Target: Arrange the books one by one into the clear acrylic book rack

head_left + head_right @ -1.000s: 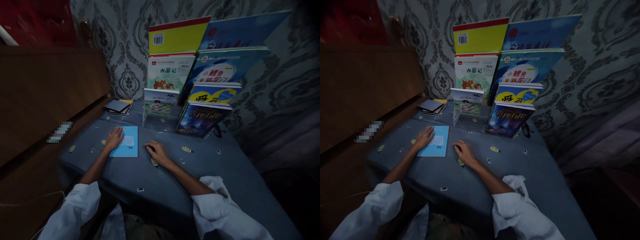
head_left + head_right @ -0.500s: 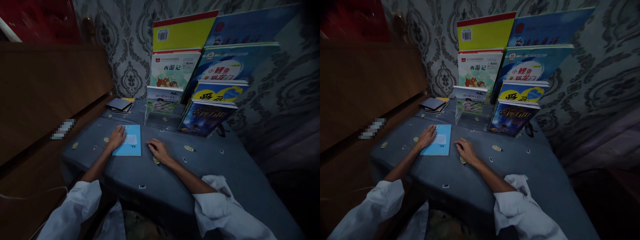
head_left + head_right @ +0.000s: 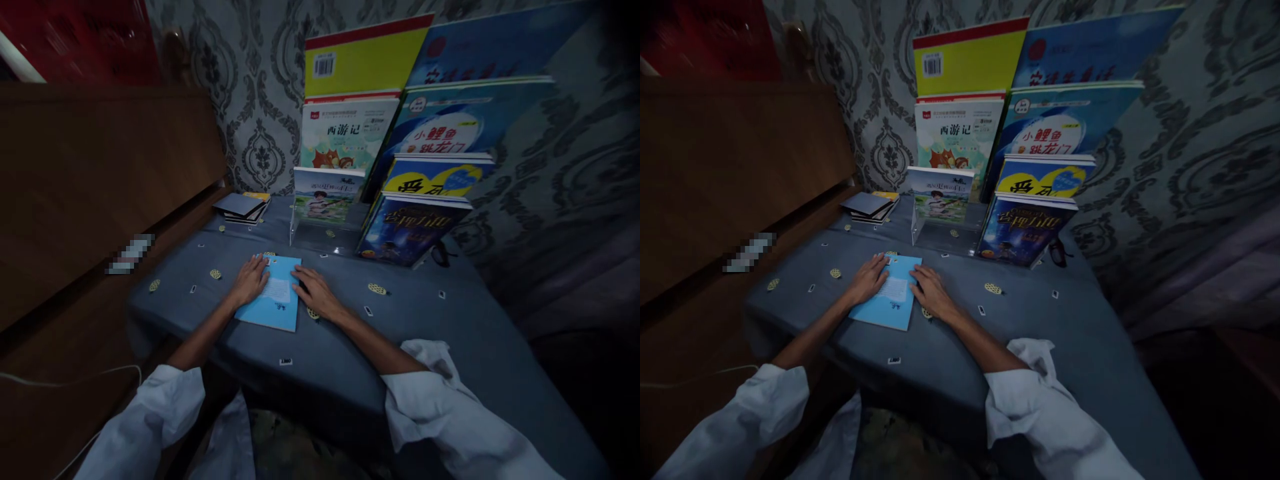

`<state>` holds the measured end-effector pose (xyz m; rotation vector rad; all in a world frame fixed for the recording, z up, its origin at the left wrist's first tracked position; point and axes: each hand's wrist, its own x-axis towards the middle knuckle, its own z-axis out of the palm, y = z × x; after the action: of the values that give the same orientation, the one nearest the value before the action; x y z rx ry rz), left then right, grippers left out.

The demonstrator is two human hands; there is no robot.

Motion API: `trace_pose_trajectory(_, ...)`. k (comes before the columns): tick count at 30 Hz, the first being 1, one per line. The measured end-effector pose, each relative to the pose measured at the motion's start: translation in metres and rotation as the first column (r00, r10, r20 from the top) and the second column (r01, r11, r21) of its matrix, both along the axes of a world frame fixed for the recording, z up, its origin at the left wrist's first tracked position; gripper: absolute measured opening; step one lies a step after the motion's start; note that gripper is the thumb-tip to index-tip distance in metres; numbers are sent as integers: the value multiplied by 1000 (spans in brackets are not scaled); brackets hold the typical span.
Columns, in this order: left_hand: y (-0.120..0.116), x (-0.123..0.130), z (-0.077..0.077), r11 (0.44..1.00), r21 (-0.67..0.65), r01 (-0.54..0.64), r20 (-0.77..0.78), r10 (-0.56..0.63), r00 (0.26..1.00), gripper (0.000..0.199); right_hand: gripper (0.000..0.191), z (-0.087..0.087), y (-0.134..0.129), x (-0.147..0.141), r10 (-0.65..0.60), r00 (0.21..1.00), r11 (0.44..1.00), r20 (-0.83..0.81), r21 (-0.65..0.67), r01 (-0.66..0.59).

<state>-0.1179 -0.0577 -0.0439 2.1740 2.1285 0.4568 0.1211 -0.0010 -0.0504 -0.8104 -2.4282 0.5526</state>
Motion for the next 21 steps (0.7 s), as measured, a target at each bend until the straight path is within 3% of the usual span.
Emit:
trace_pose_trajectory(6, -7, 8, 0, 999, 8, 48, 34, -48, 998, 55, 45, 2, 11, 8, -88, 993, 996, 77, 7, 87)
trace_pose_trajectory(21, -5, 7, -2, 998, 34, 46, 36, -47, 998, 54, 46, -3, 15, 13, -87, 991, 996, 103, 36, 84)
